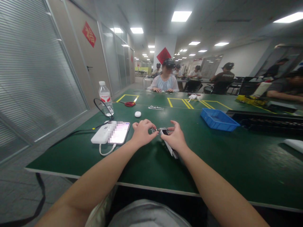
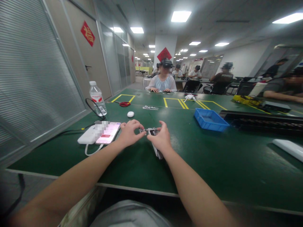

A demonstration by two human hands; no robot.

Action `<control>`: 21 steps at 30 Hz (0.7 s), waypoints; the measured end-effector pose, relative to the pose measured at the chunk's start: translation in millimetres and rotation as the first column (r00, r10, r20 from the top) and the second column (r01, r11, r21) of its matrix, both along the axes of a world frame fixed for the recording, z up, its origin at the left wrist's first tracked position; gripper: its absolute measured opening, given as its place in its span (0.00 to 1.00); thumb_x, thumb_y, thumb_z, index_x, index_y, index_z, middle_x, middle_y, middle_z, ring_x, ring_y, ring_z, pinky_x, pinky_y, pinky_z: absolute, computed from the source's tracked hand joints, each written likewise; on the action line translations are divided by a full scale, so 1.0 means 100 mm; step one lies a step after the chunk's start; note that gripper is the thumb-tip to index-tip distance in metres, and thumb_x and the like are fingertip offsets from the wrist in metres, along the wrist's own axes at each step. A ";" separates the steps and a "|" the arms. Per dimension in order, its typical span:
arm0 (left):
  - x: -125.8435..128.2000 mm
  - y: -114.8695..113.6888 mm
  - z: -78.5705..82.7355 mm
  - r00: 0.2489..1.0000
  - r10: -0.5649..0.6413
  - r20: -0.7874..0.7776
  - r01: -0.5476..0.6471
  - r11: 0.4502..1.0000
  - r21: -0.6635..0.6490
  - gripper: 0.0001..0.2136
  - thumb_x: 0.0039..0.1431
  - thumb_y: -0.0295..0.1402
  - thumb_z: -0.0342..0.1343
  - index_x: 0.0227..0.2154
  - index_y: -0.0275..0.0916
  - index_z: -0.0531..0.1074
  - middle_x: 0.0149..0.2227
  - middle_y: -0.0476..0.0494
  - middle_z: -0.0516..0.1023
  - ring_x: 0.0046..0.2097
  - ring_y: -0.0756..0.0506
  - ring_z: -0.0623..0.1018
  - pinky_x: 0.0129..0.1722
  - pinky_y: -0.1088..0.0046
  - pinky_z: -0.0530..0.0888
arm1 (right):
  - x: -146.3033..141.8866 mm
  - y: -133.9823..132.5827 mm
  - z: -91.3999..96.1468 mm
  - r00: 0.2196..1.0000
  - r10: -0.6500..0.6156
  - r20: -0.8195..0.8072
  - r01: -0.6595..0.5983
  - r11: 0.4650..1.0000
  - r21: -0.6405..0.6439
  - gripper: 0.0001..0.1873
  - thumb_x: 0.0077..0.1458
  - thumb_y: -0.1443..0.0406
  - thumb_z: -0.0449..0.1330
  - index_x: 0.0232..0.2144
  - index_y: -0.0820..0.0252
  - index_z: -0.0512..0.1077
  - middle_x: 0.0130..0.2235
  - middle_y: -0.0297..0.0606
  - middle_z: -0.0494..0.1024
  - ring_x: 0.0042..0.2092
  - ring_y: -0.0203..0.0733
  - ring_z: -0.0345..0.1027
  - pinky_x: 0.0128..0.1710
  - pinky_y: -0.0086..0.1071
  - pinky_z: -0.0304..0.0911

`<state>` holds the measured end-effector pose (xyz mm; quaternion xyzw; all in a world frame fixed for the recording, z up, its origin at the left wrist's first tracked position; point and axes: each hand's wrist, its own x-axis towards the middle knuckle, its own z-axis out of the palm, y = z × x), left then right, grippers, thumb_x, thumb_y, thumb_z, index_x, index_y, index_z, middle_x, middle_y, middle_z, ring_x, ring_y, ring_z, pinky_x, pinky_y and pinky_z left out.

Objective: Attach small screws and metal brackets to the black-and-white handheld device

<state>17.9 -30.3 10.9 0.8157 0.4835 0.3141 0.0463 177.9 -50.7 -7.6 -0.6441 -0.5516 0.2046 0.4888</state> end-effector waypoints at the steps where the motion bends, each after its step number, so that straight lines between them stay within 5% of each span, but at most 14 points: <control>1: 0.00 0.00 0.00 1.000 0.000 0.000 0.000 1.000 0.001 0.08 0.52 0.40 0.56 0.32 0.43 0.74 0.41 0.48 0.72 0.46 0.43 0.68 0.46 0.62 0.53 | 0.00 0.00 -0.01 1.000 0.001 0.002 -0.001 1.000 0.006 0.44 0.31 0.63 0.63 0.54 0.62 0.57 0.40 0.42 0.71 0.35 0.42 0.69 0.37 0.36 0.65; 21: 0.01 -0.03 0.05 0.999 -0.025 0.037 0.027 0.998 -0.061 0.06 0.50 0.36 0.58 0.31 0.42 0.74 0.40 0.48 0.73 0.46 0.44 0.70 0.45 0.63 0.56 | 0.01 0.01 -0.04 0.999 0.013 0.029 -0.013 1.000 0.028 0.43 0.31 0.63 0.63 0.54 0.62 0.58 0.40 0.41 0.71 0.33 0.40 0.68 0.36 0.35 0.65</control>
